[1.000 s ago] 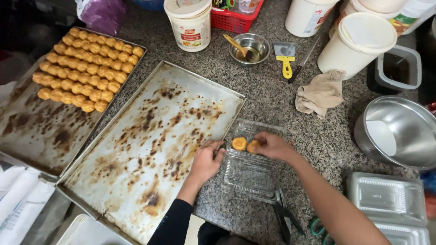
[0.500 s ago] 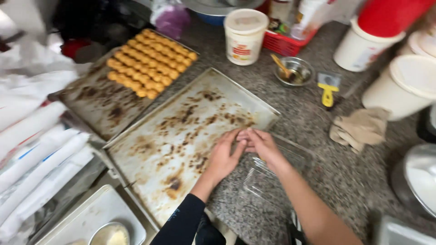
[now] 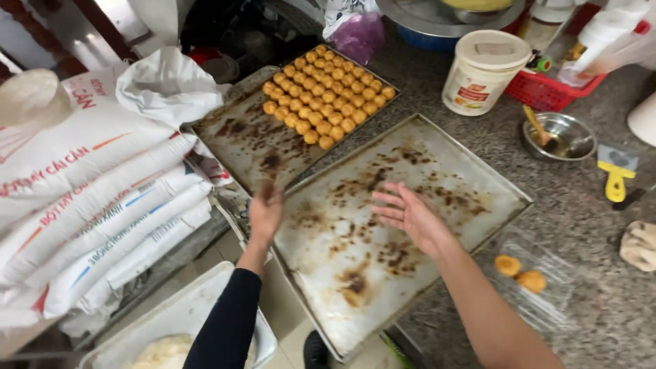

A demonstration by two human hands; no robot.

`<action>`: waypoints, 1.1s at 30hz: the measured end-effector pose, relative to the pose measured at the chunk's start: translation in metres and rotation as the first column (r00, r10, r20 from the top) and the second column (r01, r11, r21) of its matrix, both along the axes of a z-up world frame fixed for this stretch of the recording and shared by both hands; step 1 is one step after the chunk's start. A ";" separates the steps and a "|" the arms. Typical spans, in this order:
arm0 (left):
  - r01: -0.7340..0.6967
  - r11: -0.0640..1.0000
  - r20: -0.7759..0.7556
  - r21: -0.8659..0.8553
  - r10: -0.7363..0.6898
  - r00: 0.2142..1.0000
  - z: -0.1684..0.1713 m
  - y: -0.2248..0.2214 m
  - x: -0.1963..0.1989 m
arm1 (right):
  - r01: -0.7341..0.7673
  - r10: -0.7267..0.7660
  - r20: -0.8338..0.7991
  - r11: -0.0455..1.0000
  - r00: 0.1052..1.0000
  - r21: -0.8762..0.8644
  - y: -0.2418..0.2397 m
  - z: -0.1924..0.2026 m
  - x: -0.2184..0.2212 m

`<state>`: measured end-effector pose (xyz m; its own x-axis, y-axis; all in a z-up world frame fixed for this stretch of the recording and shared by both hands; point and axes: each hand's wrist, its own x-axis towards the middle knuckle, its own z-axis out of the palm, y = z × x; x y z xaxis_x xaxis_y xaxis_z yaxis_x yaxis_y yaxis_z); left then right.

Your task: The person places cream puffs from a metal tray into a plastic container and سپس closes the container.

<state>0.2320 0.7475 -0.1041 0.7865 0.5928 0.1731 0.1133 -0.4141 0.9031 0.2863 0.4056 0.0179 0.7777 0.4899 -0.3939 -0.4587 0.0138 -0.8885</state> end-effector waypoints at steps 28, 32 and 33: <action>0.075 0.406 -0.082 -0.911 -0.357 0.931 0.022 0.071 0.059 | 0.360 -0.359 -0.149 0.933 0.921 -0.016 0.095 -0.044 -0.014; 0.251 0.215 0.190 -0.944 -0.270 0.944 -0.020 0.052 0.062 | 0.468 -0.472 0.006 0.871 0.882 -0.150 0.050 -0.089 -0.019; 0.251 0.165 0.213 -0.954 -0.216 0.953 -0.019 0.045 0.059 | 0.525 -0.516 0.099 0.826 0.851 -0.206 0.032 -0.110 -0.020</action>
<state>0.2912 0.7929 -0.1231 0.9277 0.0947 -0.3610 0.1581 0.7765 0.6099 0.2667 0.4373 -0.0916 0.9092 -0.0864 -0.4073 -0.4048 0.0456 -0.9133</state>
